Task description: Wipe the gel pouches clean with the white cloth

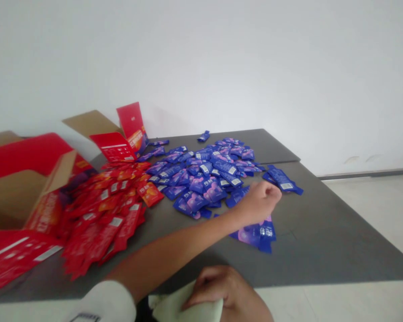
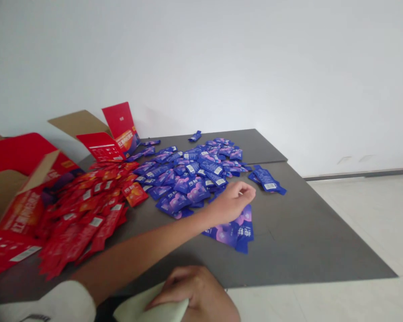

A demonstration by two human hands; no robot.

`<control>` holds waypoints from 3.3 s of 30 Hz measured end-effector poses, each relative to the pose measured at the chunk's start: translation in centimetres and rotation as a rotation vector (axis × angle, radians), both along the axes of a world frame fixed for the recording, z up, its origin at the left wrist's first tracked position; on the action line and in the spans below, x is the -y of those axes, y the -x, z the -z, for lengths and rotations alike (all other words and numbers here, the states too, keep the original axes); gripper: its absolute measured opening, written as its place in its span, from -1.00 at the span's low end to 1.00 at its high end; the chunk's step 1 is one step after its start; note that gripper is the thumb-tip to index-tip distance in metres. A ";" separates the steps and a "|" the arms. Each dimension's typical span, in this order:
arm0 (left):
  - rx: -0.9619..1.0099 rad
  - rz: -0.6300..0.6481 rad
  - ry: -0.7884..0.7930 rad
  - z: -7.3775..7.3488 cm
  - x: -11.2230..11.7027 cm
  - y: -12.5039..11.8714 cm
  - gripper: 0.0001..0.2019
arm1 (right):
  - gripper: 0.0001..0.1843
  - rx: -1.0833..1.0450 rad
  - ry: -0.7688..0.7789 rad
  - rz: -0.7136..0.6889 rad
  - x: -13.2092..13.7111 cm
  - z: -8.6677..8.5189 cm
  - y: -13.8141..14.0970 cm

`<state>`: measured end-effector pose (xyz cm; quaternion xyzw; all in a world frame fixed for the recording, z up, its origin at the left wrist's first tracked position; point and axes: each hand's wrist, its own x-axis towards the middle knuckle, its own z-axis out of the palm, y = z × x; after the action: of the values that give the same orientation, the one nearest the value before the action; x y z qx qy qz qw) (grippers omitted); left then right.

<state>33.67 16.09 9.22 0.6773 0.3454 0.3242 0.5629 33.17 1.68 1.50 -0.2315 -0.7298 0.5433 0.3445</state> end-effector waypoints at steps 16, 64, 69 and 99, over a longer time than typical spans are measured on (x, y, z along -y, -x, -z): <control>-0.968 0.041 -0.744 4.6 -2.2 21.7 -0.37 | -0.64 0.095 -0.010 0.016 0.0 -1.2 0.0; -0.568 -0.285 -0.072 1.6 7.2 28.2 -0.71 | -0.70 0.011 0.065 -0.008 0.2 -0.7 -1.1; -0.806 -0.341 -0.219 5.0 7.3 27.8 -0.55 | -0.73 -0.003 0.051 0.037 0.1 -0.7 -1.0; -0.600 -0.151 -0.975 10.6 19.0 33.2 -0.66 | -0.37 0.761 -0.442 0.514 -5.3 -2.0 8.4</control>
<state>0.47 -2.92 -1.37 0.8942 0.3480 0.2791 0.0384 24.74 7.00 3.49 -0.5066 -0.8205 0.1509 0.2177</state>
